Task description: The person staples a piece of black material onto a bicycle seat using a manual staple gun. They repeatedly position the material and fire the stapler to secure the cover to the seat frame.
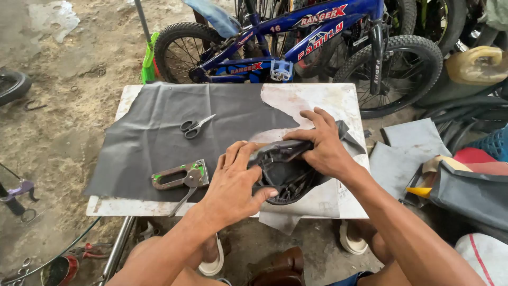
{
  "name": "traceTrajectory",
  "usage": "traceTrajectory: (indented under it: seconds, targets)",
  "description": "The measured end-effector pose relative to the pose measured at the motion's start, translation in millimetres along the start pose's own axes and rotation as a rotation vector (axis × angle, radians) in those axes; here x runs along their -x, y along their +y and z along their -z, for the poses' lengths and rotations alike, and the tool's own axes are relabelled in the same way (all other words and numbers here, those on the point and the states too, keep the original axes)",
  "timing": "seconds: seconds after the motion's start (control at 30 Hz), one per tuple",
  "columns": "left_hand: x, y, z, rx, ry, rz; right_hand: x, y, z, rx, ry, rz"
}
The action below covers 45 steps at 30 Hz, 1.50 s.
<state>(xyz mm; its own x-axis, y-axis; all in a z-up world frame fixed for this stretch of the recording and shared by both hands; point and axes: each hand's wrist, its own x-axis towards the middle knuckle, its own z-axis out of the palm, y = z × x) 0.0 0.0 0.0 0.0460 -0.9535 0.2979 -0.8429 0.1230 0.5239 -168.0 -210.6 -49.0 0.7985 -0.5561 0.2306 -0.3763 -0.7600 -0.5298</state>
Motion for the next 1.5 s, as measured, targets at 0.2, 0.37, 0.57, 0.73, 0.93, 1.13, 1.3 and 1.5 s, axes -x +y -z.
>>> traceTrajectory:
  seconds: [0.2, 0.37, 0.57, 0.73, 0.93, 1.13, 1.3, 1.5]
  targets:
    - [-10.5, -3.6, -5.3, 0.048, -0.021, 0.003, 9.1, -30.9, 5.1, 0.12, 0.031, 0.099]
    - [-20.2, -36.7, -13.5, 0.21, -0.013, 0.319, 12.7, -60.6, 24.4, 0.162, 0.111, 0.169]
    - [-12.7, -110.3, -48.3, 0.209, -0.005, 0.466, 25.4, -54.3, 39.4, 0.147, 0.064, -0.213]
    - [-13.9, -131.7, -65.1, 0.11, -0.023, 0.479, 41.8, -35.6, 15.6, 0.255, -0.517, -0.62]
    - [-24.3, -107.2, -71.7, 0.081, -0.202, 0.407, 56.3, -25.4, -35.1, -0.201, -0.641, -0.819]
    - [-34.6, -105.8, -75.2, 0.175, -0.229, 0.416, 59.8, 4.8, -60.5, -0.785, -0.253, -1.021]
    - [-42.8, -84.6, -52.5, 0.367, -0.226, 0.491, 33.1, -6.1, -26.4, -1.164, 0.044, -1.027]
    - [-39.3, -54.1, -54.4, 0.081, 0.353, 0.142, 26.8, 14.0, -20.8, -1.322, -0.074, -1.105]
